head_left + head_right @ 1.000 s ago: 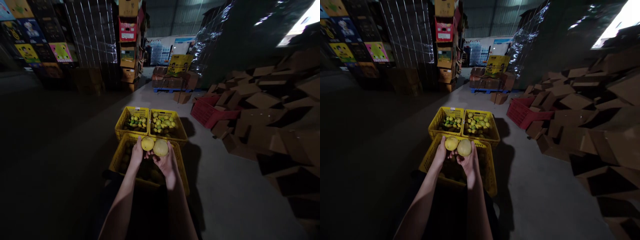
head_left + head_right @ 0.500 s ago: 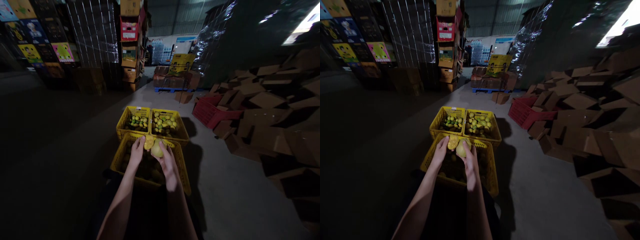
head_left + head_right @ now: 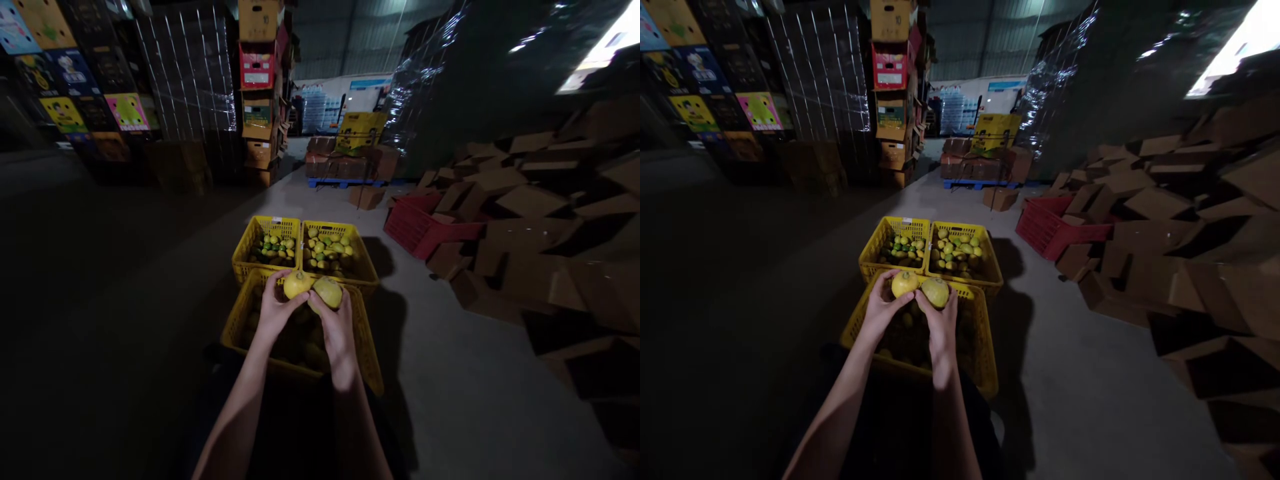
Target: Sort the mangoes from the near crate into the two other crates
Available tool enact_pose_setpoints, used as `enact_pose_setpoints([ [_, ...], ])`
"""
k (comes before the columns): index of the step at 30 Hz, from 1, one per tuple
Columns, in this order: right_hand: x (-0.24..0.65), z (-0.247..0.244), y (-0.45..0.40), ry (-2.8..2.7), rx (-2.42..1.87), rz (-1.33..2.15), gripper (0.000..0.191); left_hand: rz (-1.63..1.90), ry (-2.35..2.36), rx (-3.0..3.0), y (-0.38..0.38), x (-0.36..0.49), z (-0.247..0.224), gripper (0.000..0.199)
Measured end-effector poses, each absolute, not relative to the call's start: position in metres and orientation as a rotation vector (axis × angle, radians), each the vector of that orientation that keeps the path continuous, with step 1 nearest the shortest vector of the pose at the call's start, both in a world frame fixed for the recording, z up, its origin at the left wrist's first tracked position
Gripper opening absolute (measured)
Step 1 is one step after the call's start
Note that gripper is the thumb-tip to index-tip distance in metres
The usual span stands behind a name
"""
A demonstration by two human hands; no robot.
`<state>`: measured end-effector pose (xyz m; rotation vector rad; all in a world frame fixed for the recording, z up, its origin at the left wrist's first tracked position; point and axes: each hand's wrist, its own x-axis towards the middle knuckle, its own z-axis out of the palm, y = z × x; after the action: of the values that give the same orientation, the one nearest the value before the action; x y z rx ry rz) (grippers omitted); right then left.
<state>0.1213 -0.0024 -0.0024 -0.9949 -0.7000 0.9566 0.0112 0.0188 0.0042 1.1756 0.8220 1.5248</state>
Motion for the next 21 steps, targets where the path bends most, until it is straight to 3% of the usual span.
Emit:
enact_pose_setpoints([
  [3,0.120,0.000,-0.004,-0.805,-1.113,0.696,0.044,1.584,0.805,1.218,0.017,0.014,0.005,0.053],
  [7,0.117,0.005,-0.008,-0.824,-1.145,0.592,0.042,1.641,0.815,1.280,0.016,0.017,0.006,0.052],
  [21,0.117,0.014,-0.012,-0.566,-0.962,0.854,0.043,1.609,0.872,1.381,0.014,0.020,0.001,0.053],
])
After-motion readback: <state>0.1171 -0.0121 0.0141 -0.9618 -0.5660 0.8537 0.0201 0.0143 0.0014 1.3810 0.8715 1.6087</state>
